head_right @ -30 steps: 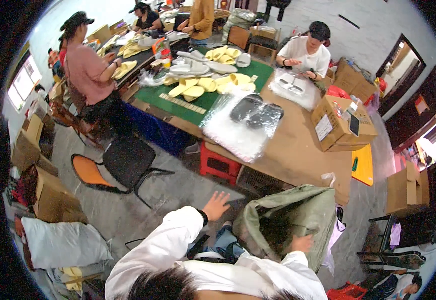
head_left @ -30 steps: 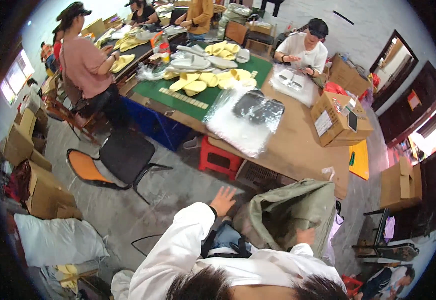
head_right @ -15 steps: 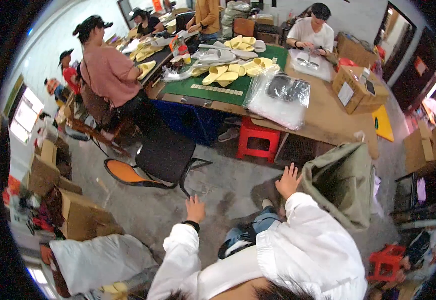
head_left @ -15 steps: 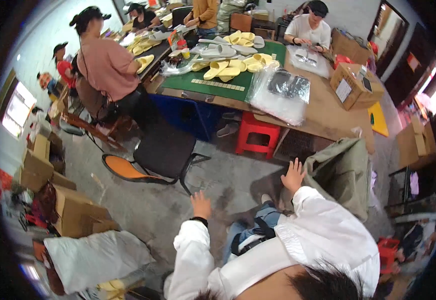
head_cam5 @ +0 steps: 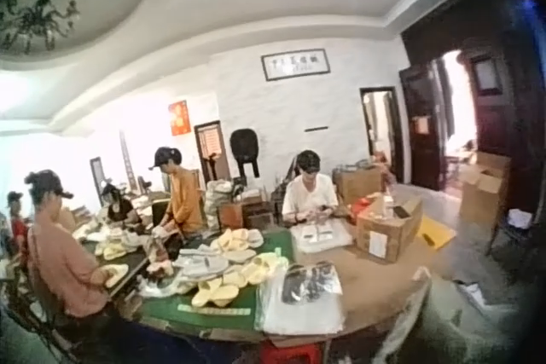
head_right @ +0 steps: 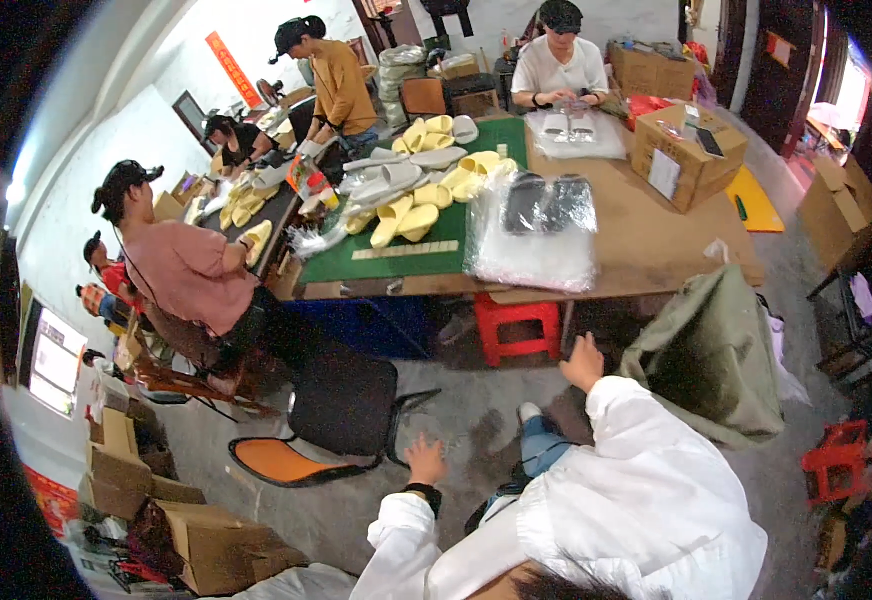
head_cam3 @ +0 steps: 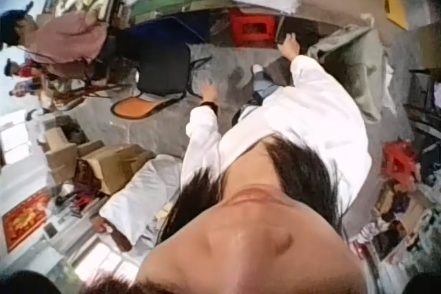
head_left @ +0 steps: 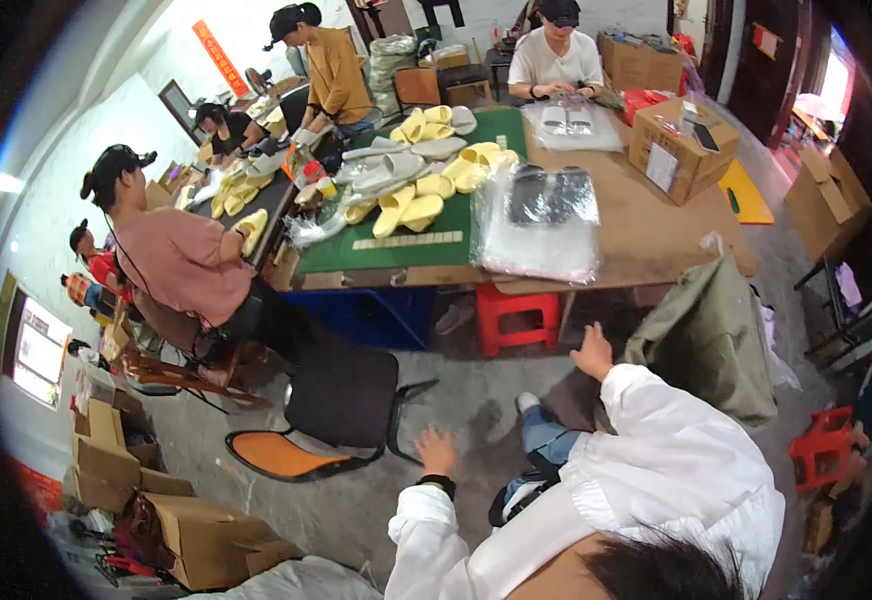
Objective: The recorder collects finished sandals/slides from a bin and bags them for shipping in a shoe manufacturing facility.
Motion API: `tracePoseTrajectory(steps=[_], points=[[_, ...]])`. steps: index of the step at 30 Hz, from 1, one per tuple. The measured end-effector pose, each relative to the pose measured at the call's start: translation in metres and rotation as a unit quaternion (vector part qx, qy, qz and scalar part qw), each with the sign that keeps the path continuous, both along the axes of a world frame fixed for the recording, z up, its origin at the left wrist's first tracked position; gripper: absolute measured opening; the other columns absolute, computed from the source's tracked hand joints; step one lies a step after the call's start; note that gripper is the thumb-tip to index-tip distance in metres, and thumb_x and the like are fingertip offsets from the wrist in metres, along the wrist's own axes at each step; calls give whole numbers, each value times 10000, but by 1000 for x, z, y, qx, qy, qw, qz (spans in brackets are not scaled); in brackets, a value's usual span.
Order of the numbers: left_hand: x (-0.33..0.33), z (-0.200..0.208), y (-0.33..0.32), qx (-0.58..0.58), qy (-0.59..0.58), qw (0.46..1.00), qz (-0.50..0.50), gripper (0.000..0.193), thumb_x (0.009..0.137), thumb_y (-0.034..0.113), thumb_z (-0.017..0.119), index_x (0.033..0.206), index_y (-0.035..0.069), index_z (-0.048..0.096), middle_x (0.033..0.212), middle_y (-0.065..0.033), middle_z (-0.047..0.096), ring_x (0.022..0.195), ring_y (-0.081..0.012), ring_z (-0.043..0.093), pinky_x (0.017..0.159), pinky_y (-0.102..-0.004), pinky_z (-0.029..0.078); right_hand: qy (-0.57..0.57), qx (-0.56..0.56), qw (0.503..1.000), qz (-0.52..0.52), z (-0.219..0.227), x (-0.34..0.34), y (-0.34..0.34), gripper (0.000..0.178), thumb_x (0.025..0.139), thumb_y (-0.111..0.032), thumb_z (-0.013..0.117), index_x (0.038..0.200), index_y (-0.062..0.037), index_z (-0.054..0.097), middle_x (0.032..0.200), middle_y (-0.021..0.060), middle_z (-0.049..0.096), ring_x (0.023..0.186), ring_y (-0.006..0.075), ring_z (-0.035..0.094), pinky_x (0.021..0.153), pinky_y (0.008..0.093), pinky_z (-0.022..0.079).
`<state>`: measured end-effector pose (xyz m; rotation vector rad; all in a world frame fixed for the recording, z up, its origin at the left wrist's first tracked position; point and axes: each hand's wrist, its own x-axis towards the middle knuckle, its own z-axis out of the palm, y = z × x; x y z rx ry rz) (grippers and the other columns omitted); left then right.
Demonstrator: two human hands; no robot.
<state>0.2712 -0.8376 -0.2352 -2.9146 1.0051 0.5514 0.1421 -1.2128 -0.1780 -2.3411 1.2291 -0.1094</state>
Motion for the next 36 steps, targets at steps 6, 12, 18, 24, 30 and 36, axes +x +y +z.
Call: tracePoseTrajectory(steps=[6, 12, 18, 24, 30, 36], points=[[62, 5, -104, -59, -5, 997, -55, 373, 747, 228, 521, 1105, 123, 534, 1314, -203, 332, 1192, -401, 325, 949, -576, 236, -113, -40, 992, -26, -38, 22, -94, 650, 673, -170, 667, 1214, 19, 360, 1218, 239, 381, 1168, 383, 349, 963, 404, 322], [123, 29, -211, -108, -6, 993, -48, 435, 757, 205, 542, 1178, 131, 466, 1313, -229, 311, 1201, -399, 308, 975, -544, 222, -209, 117, 970, -43, -61, 40, -188, 558, 772, -88, 583, 1233, 64, 307, 1223, 264, 401, 1137, 347, 409, 961, 368, 304], [173, 49, -303, -239, 3, 970, -46, 561, 800, 325, 544, 1289, 148, 334, 1313, -221, 302, 1195, -388, 314, 972, -530, 239, -241, 241, 939, -50, -46, 80, -243, 588, 818, -117, 536, 1289, 61, 234, 1299, 251, 343, 1211, 335, 341, 994, 364, 263], [216, 52, -386, -226, -13, 970, -83, 808, 746, 444, 598, 1377, 183, 166, 1331, -246, 259, 1202, -432, 270, 968, -556, 220, -222, 67, 968, -92, -40, 136, -324, 636, 852, -273, 516, 1284, 105, 240, 1328, 259, 299, 1231, 336, 302, 1022, 370, 225], [246, 20, -435, -215, 186, 950, 129, 936, 704, 504, 618, 1388, 142, 91, 1389, -250, 148, 1261, -438, 169, 972, -586, 171, -87, -54, 979, -178, -38, 192, -396, 734, 794, -377, 588, 1276, 90, 291, 1311, 226, 354, 1208, 340, 342, 999, 369, 272], [244, 31, -455, -141, 89, 960, 225, 994, 680, 542, 622, 1390, 141, 54, 1385, -286, 112, 1275, -462, 91, 967, -626, 86, -275, 150, 943, -114, -48, 206, -422, 765, 769, -336, 643, 1327, 12, 252, 1223, 189, 455, 1120, 306, 434, 943, 366, 331]])
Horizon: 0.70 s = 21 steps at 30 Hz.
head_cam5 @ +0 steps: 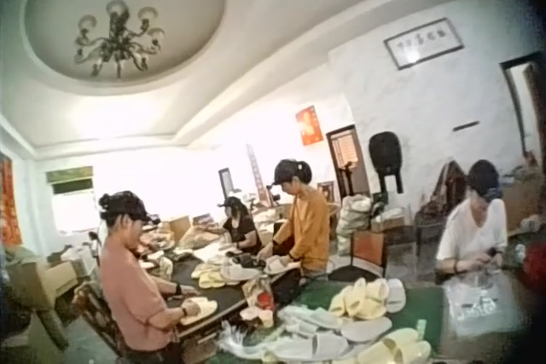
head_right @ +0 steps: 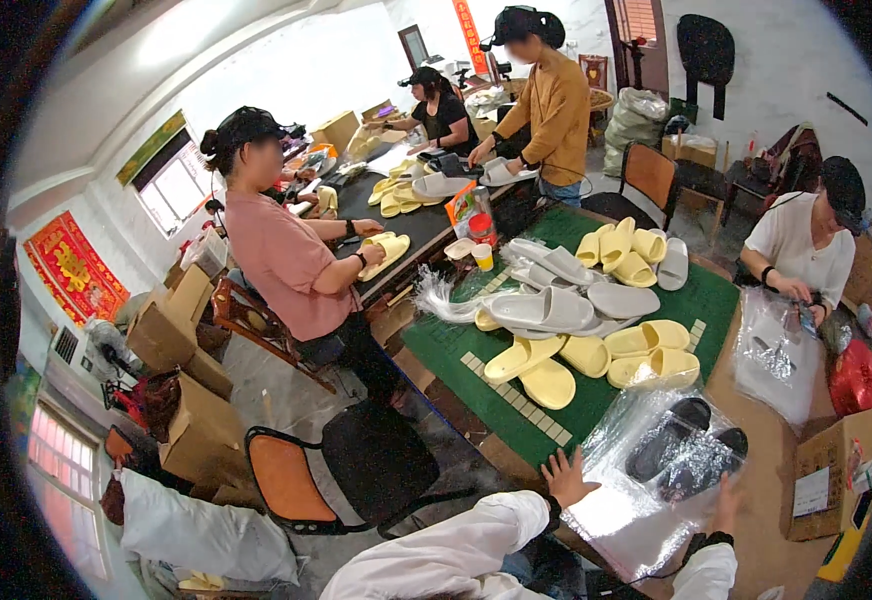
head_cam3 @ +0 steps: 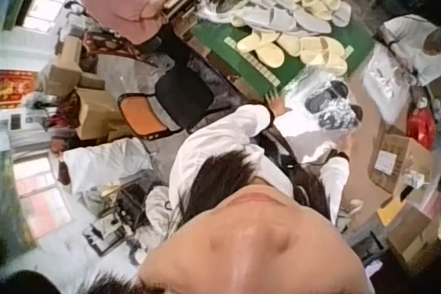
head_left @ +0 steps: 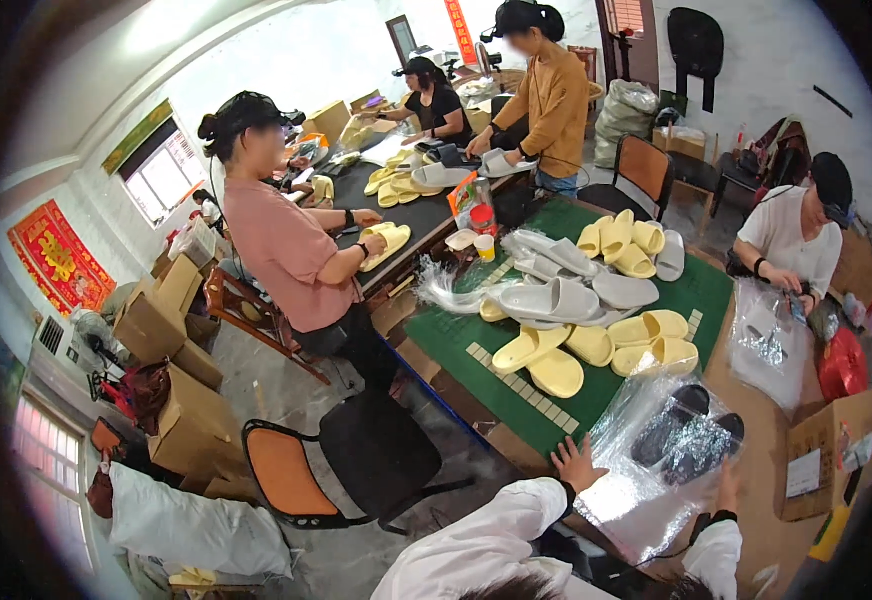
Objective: The recorder collects finished sandals/slides from a bin and bags them for shipping in a shoe manufacturing facility.
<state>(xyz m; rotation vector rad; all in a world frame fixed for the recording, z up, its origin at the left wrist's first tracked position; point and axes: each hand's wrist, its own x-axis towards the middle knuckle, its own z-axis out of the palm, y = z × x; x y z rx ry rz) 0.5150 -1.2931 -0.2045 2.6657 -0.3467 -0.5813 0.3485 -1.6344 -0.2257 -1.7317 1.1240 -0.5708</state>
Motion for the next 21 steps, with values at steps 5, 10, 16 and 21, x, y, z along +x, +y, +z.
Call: tracePoseTrajectory(steps=[5, 10, 16, 21], points=[[14, -7, -4, -191, 157, 967, 58, 1015, 632, 442, 708, 1349, 2, 140, 1143, -290, 485, 1098, -371, 465, 891, -406, 383, -45, 251, 966, 31, 0, 0, -14, 561, 790, -312, 615, 1228, -42, 392, 963, 60, 528, 815, 167, 504, 729, 320, 412], [14, -65, -12, -173, 140, 973, -60, 633, 586, 348, 743, 1037, -45, 538, 1010, -257, 563, 963, -364, 543, 823, -382, 431, -31, 232, 960, 154, 5, -25, -39, 212, 755, -157, 631, 927, -51, 566, 766, 31, 542, 654, 121, 496, 597, 246, 397], [23, -81, 15, -278, 9, 960, -24, 294, 612, 156, 715, 837, -2, 612, 833, -195, 615, 804, -347, 589, 714, -396, 469, -69, 222, 899, 371, 94, 1, 35, 226, 775, -91, 600, 980, 5, 603, 1153, 99, 549, 1023, 171, 516, 873, 309, 411], [15, -48, -44, -235, 89, 967, -47, 344, 616, 190, 710, 872, -17, 611, 833, -222, 609, 829, -355, 588, 719, -379, 465, 83, 44, 859, 503, 50, -79, 42, 159, 677, -30, 612, 834, -55, 620, 1155, 127, 550, 1041, 262, 526, 863, 354, 423]])
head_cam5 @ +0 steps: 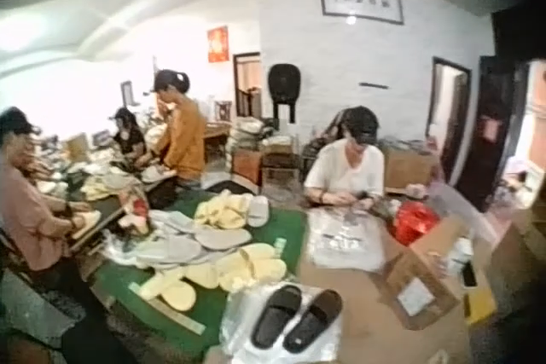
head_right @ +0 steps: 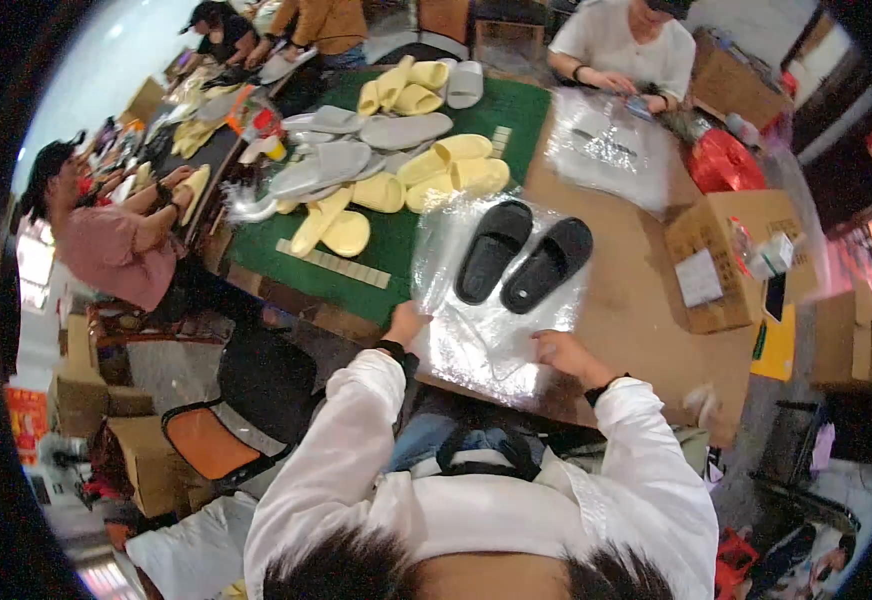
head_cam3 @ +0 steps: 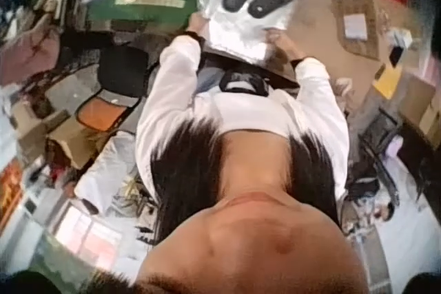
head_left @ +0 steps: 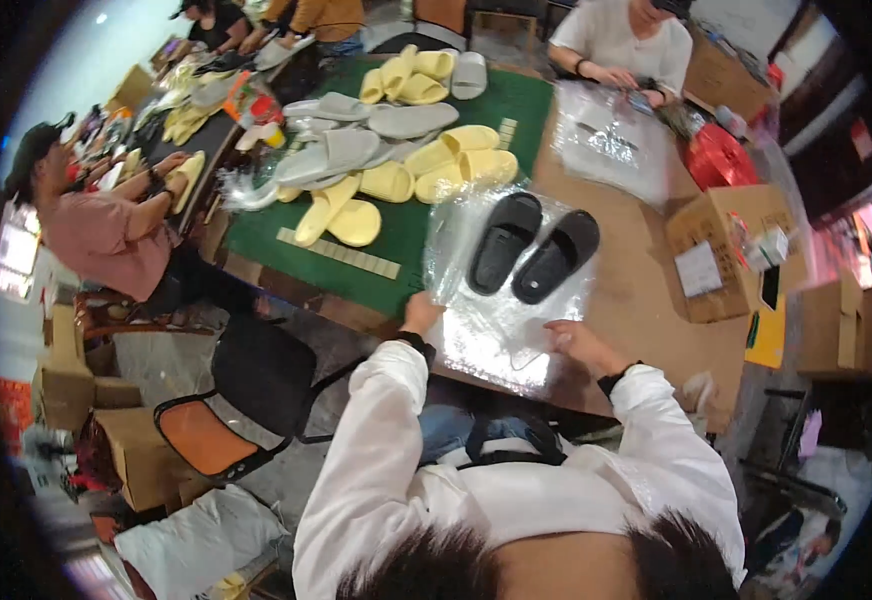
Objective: The recorder collects finished sandals/slides from a bin and bags them for shipping in a shoe manufacturing facility.
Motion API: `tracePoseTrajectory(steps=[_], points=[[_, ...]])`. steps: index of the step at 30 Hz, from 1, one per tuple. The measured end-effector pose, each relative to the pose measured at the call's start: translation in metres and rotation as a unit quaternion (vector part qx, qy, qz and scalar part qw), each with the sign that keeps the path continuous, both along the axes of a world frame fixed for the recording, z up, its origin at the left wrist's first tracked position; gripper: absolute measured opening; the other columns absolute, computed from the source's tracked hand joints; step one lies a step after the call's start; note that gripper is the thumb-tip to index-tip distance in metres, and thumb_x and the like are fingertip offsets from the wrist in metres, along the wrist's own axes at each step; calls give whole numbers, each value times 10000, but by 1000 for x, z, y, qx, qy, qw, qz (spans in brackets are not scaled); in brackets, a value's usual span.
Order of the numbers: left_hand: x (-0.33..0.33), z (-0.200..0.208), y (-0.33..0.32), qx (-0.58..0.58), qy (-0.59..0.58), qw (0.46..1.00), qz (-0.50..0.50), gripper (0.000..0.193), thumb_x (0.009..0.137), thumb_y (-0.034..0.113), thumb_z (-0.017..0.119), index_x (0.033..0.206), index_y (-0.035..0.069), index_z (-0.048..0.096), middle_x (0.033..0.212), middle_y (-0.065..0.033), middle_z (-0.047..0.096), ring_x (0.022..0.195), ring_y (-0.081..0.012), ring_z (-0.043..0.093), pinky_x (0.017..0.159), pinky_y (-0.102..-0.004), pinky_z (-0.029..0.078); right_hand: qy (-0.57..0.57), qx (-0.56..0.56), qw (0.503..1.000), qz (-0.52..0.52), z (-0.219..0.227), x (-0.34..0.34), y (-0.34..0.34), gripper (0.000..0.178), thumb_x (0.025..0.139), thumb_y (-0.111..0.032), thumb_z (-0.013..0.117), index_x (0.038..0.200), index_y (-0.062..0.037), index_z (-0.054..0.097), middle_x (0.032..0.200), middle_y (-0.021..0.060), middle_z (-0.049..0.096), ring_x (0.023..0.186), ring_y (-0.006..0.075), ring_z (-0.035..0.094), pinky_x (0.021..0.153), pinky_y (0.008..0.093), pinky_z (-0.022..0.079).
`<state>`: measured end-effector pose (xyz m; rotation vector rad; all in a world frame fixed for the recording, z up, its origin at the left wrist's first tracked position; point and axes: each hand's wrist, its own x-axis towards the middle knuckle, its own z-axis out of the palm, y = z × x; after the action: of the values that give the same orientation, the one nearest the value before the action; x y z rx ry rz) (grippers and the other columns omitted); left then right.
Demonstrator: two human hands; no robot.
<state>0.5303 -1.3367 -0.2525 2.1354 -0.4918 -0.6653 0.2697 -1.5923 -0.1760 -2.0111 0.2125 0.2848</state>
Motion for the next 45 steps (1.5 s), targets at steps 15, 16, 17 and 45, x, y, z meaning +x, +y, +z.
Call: tracePoseTrajectory(steps=[15, 16, 17, 45], points=[[-57, 76, -2, 136, -349, 889, -263, 405, 729, 145, 528, 1125, 63, 521, 1169, -166, 449, 1114, -290, 393, 926, -377, 310, -57, -127, 986, -95, -26, 31, 71, 457, 756, -100, 542, 1208, -93, 467, 1206, 180, 472, 1091, 350, 457, 932, 351, 371], [-62, 60, 4, 187, -288, 844, -413, 300, 743, 204, 526, 1016, 115, 614, 1176, -155, 471, 1127, -320, 397, 923, -427, 313, -32, -146, 980, -131, -13, 58, 71, 486, 752, -141, 554, 1225, -112, 446, 1216, 211, 452, 1105, 368, 442, 931, 378, 371], [-87, 79, -1, 123, -324, 839, -420, 225, 745, 201, 530, 919, 129, 652, 1210, -179, 453, 1154, -364, 368, 933, -499, 283, -41, -162, 967, -193, -29, 59, 51, 514, 761, -183, 565, 1250, -134, 413, 1208, 285, 423, 1122, 411, 412, 928, 390, 371], [-31, 25, 37, 54, -422, 688, -588, 337, 805, 164, 449, 1105, 24, 509, 1156, -183, 497, 1071, -256, 470, 830, -377, 404, -46, -10, 793, -608, 47, 31, 141, 451, 746, -29, 510, 1160, 120, 412, 1307, 215, 358, 1126, 260, 434, 953, 290, 312]])
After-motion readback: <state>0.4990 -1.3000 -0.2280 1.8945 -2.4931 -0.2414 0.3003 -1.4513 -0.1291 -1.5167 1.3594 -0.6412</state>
